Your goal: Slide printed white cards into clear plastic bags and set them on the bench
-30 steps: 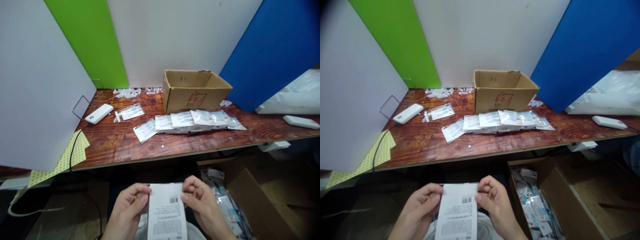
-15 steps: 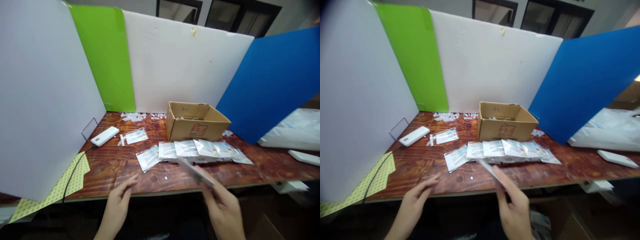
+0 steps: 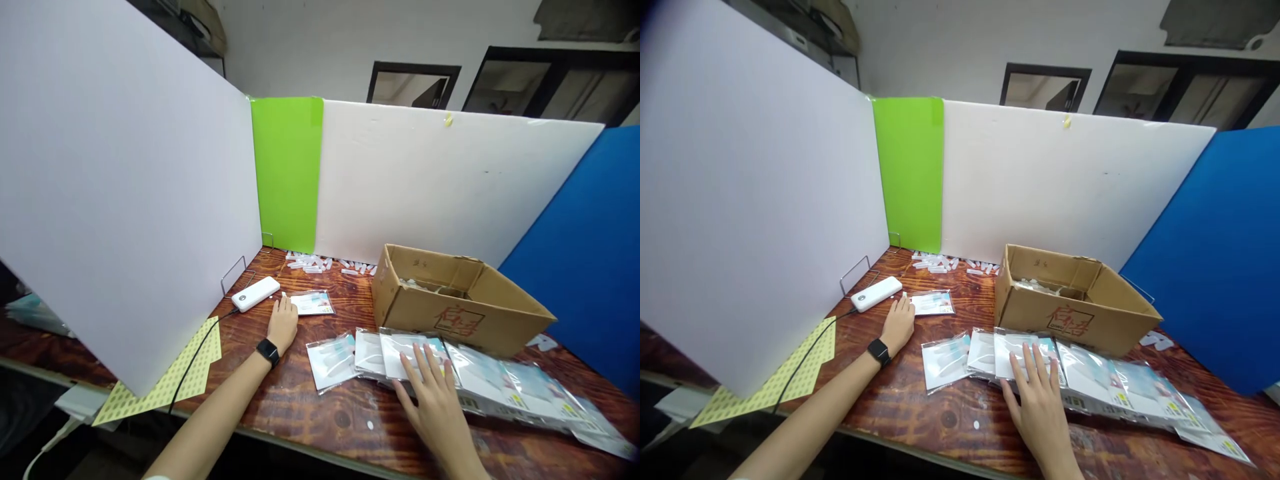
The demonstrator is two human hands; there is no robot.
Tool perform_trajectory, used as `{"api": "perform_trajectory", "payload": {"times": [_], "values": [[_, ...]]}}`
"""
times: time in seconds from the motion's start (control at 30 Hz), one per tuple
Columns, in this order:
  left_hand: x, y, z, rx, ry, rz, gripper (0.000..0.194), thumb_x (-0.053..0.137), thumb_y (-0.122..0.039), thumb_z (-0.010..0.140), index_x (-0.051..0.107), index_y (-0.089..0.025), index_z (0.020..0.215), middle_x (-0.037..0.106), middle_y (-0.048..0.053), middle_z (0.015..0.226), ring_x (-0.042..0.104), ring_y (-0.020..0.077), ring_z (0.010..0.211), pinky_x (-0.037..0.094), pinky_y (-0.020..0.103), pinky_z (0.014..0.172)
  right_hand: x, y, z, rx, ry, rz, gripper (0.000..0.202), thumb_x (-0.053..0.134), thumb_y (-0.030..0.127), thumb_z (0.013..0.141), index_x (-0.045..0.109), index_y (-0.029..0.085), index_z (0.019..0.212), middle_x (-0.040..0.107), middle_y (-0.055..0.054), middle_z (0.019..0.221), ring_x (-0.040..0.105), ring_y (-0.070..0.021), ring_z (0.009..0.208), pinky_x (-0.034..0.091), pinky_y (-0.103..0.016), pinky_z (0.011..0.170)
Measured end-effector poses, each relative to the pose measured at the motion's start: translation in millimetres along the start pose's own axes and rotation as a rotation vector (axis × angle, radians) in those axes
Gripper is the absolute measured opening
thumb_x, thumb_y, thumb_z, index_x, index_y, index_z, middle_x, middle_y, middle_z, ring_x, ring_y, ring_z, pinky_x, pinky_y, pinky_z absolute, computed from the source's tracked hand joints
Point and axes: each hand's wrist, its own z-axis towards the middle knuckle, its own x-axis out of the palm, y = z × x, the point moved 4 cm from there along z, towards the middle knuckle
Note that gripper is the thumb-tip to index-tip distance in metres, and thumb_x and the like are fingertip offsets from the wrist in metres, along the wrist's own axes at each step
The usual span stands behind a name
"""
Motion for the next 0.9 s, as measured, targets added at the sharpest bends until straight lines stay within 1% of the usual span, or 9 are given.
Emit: {"api": "perform_trajectory", "payload": {"times": [0.1, 0.2, 0.27, 0.33, 0.4, 0.47, 0.6, 0.73, 0.9], "values": [[-0.2, 12, -8, -0.071, -0.029, -0.004, 0.043, 0.054, -0.027, 0.084, 0.045, -0.015, 0.124, 0.039, 0.013, 0.138, 0.035, 0.0298, 0.126, 0.03, 0.053, 0.1, -7, 17, 9, 0.0, -0.022, 0.087, 0.042, 0.052, 0.033, 0.081, 0.052, 0.012, 0.118, 0.044, -0.022, 0.132, 0.032, -0.0374, 0.127, 0.027, -0.06, 0.1], [0.6, 26, -13, -0.172, -0.039, -0.028, 0.042, 0.053, -0.028, 0.084, 0.045, -0.014, 0.123, 0.044, 0.014, 0.133, 0.042, 0.029, 0.121, 0.035, 0.051, 0.096, 4, 52, 41, -0.028, 0.07, 0.297, 0.038, 0.049, 0.025, 0.083, 0.051, 0.015, 0.12, 0.047, -0.018, 0.13, 0.039, -0.0308, 0.124, 0.032, -0.052, 0.101], [2.1, 33, -12, -0.209, -0.033, -0.05, 0.037, 0.053, -0.028, 0.084, 0.049, -0.015, 0.118, 0.05, 0.012, 0.126, 0.049, 0.0264, 0.112, 0.04, 0.05, 0.092, 28, 77, 74, 0.023, 0.237, 0.457, 0.039, 0.044, 0.023, 0.085, 0.049, 0.015, 0.123, 0.047, -0.016, 0.132, 0.042, -0.0269, 0.123, 0.034, -0.046, 0.102], [3.3, 40, -9, -0.213, -0.02, -0.074, 0.031, 0.053, -0.029, 0.084, 0.053, -0.016, 0.113, 0.055, 0.009, 0.118, 0.054, 0.0238, 0.105, 0.044, 0.047, 0.087, 62, 96, 107, 0.128, 0.422, 0.556, 0.047, 0.044, 0.025, 0.085, 0.041, 0.013, 0.13, 0.036, -0.017, 0.139, 0.036, -0.0275, 0.127, 0.031, -0.045, 0.104], [3.7, 46, -2, -0.192, -0.002, -0.103, 0.027, 0.053, -0.029, 0.084, 0.055, -0.015, 0.107, 0.058, 0.008, 0.111, 0.056, 0.0218, 0.099, 0.046, 0.045, 0.084, 94, 108, 134, 0.188, 0.515, 0.583, 0.058, 0.05, 0.031, 0.082, 0.035, 0.012, 0.134, 0.028, -0.02, 0.143, 0.029, -0.0327, 0.13, 0.028, -0.051, 0.103], [3.7, 50, 5, -0.152, 0.019, -0.142, 0.023, 0.053, -0.029, 0.085, 0.058, -0.014, 0.101, 0.06, 0.007, 0.104, 0.058, 0.0202, 0.094, 0.047, 0.043, 0.082, 121, 115, 150, 0.2, 0.557, 0.595, 0.063, 0.057, 0.036, 0.077, 0.038, 0.013, 0.133, 0.028, -0.021, 0.143, 0.027, -0.0375, 0.13, 0.027, -0.056, 0.1], [6.6, 52, 14, -0.047, 0.064, -0.262, 0.015, 0.052, -0.026, 0.085, 0.06, -0.014, 0.088, 0.063, 0.004, 0.092, 0.059, 0.018, 0.088, 0.047, 0.04, 0.079, 148, 120, 151, 0.167, 0.578, 0.657, 0.056, 0.06, 0.035, 0.076, 0.048, 0.014, 0.126, 0.031, -0.021, 0.141, 0.024, -0.0366, 0.131, 0.024, -0.054, 0.102], [13.5, 54, 17, 0.004, 0.106, -0.419, 0.014, 0.049, -0.018, 0.085, 0.062, -0.014, 0.083, 0.063, 0.004, 0.09, 0.058, 0.017, 0.088, 0.046, 0.037, 0.079, 152, 122, 143, 0.148, 0.552, 0.767, 0.047, 0.058, 0.028, 0.078, 0.053, 0.017, 0.123, 0.032, -0.017, 0.142, 0.023, -0.0323, 0.132, 0.019, -0.049, 0.106], [20.9, 63, 21, -0.032, 0.161, -0.582, 0.017, 0.05, -0.019, 0.085, 0.063, -0.014, 0.094, 0.065, 0.005, 0.091, 0.059, 0.0187, 0.09, 0.045, 0.039, 0.082, 152, 119, 145, 0.214, 0.534, 1.01, 0.04, 0.059, 0.023, 0.075, 0.061, 0.018, 0.114, 0.039, -0.015, 0.138, 0.026, -0.0309, 0.132, 0.015, -0.051, 0.107]]}}
